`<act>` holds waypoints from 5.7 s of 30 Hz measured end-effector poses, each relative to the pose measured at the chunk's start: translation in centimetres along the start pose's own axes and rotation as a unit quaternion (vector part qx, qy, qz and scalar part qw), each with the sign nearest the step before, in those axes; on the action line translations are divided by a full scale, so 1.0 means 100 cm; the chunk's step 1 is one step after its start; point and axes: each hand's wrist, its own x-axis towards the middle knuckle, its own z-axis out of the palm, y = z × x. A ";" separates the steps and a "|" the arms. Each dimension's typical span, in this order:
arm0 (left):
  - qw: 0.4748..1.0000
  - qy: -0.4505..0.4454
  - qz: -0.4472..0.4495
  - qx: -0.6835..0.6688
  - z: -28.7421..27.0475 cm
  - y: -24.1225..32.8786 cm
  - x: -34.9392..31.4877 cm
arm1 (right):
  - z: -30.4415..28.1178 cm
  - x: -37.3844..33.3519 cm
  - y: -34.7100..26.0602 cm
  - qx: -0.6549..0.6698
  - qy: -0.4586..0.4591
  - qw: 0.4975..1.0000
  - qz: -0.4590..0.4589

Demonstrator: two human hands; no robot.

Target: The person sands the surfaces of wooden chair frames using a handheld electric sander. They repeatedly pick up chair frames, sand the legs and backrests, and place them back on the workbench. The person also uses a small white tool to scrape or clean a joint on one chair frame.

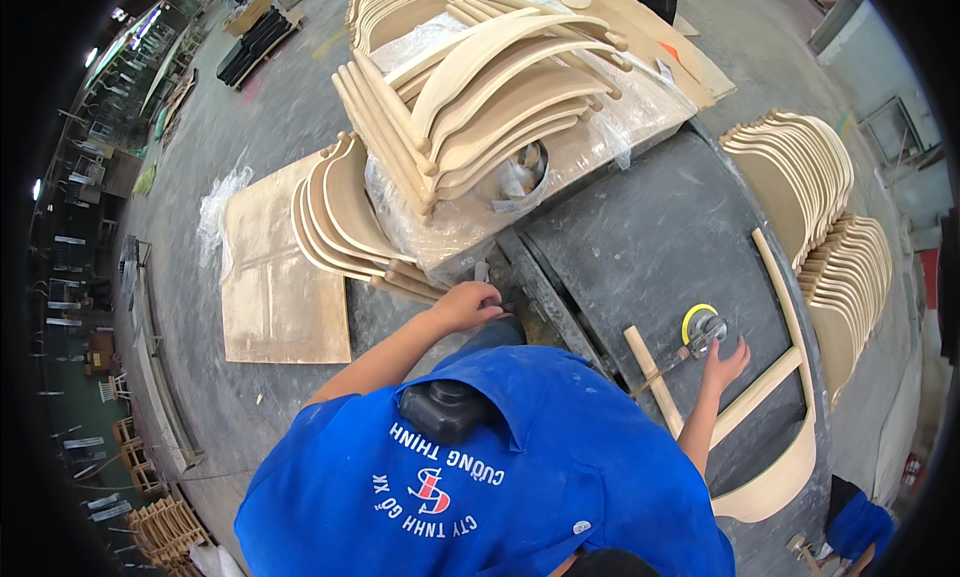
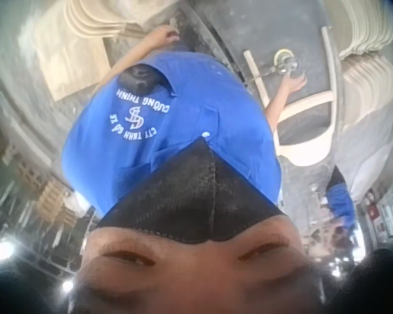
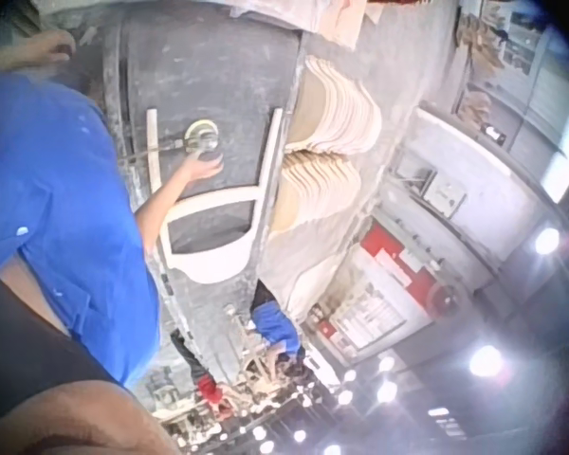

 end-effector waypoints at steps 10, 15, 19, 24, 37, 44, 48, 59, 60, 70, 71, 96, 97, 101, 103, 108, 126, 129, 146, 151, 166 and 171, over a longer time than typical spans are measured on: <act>0.884 0.324 0.004 -0.338 -0.219 -0.043 0.075 | 0.012 0.054 -0.204 0.419 -0.189 0.883 0.096; 0.900 0.353 0.037 -0.253 -0.324 -0.096 0.154 | 0.022 0.073 -0.354 0.584 -0.346 0.724 0.126; 0.941 0.339 -0.014 0.019 -0.373 -0.142 0.238 | 0.037 0.088 -0.454 0.626 -0.432 0.641 0.101; 0.939 0.282 -0.095 0.172 -0.393 -0.188 0.324 | 0.060 0.104 -0.538 0.640 -0.452 0.607 0.134; 0.956 0.216 -0.148 0.128 -0.408 -0.194 0.346 | 0.081 0.127 -0.596 0.632 -0.406 0.641 0.156; 0.932 0.314 -0.148 0.103 -0.448 -0.123 0.278 | 0.065 0.119 -0.580 0.621 -0.372 0.666 0.177; 0.879 0.450 -0.131 0.085 -0.461 -0.069 0.217 | 0.036 0.102 -0.563 0.627 -0.345 0.685 0.137; 0.774 0.629 0.071 0.010 -0.413 0.081 0.085 | -0.053 0.071 -0.476 0.677 -0.172 0.712 0.077; 0.770 0.631 0.088 -0.008 -0.401 0.098 0.075 | -0.063 0.067 -0.463 0.683 -0.146 0.711 0.079; 0.743 0.579 0.299 -0.151 -0.257 0.236 0.044 | -0.172 0.025 -0.302 0.756 0.027 0.649 0.086; 0.753 0.568 0.297 -0.147 -0.243 0.244 0.044 | -0.181 0.020 -0.285 0.754 0.052 0.648 0.087; 0.881 0.198 0.359 -0.236 -0.127 0.228 0.089 | -0.269 -0.083 -0.179 0.629 0.251 0.736 -0.017; 0.881 0.208 0.352 -0.240 -0.126 0.227 0.089 | -0.278 -0.084 -0.183 0.634 0.245 0.733 -0.015; 0.868 0.238 0.352 -0.256 -0.126 0.228 0.086 | -0.314 -0.088 -0.201 0.630 0.195 0.751 -0.011; 0.866 0.229 0.349 -0.276 -0.128 0.231 0.083 | -0.327 -0.088 -0.206 0.627 0.174 0.760 0.002; 0.877 0.210 0.320 -0.290 -0.132 0.242 0.072 | -0.342 -0.081 -0.218 0.622 0.160 0.766 0.029; 0.893 0.210 0.250 -0.309 -0.136 0.232 0.067 | -0.354 -0.068 -0.233 0.627 0.115 0.770 0.039; 0.896 0.197 0.240 -0.318 -0.136 0.230 0.066 | -0.351 -0.065 -0.230 0.628 0.117 0.768 0.040; 0.949 0.156 0.146 -0.232 -0.123 0.231 0.063 | -0.313 -0.040 -0.188 0.676 0.051 0.734 0.052; 0.949 0.147 0.149 -0.236 -0.121 0.226 0.064 | -0.311 -0.041 -0.185 0.675 0.056 0.734 0.056; 0.931 0.219 0.167 -0.239 -0.116 0.227 0.053 | -0.317 -0.068 -0.199 0.612 0.130 0.780 0.030; 0.894 0.240 0.233 -0.299 -0.100 0.212 0.061 | -0.310 -0.076 -0.193 0.571 0.193 0.798 -0.022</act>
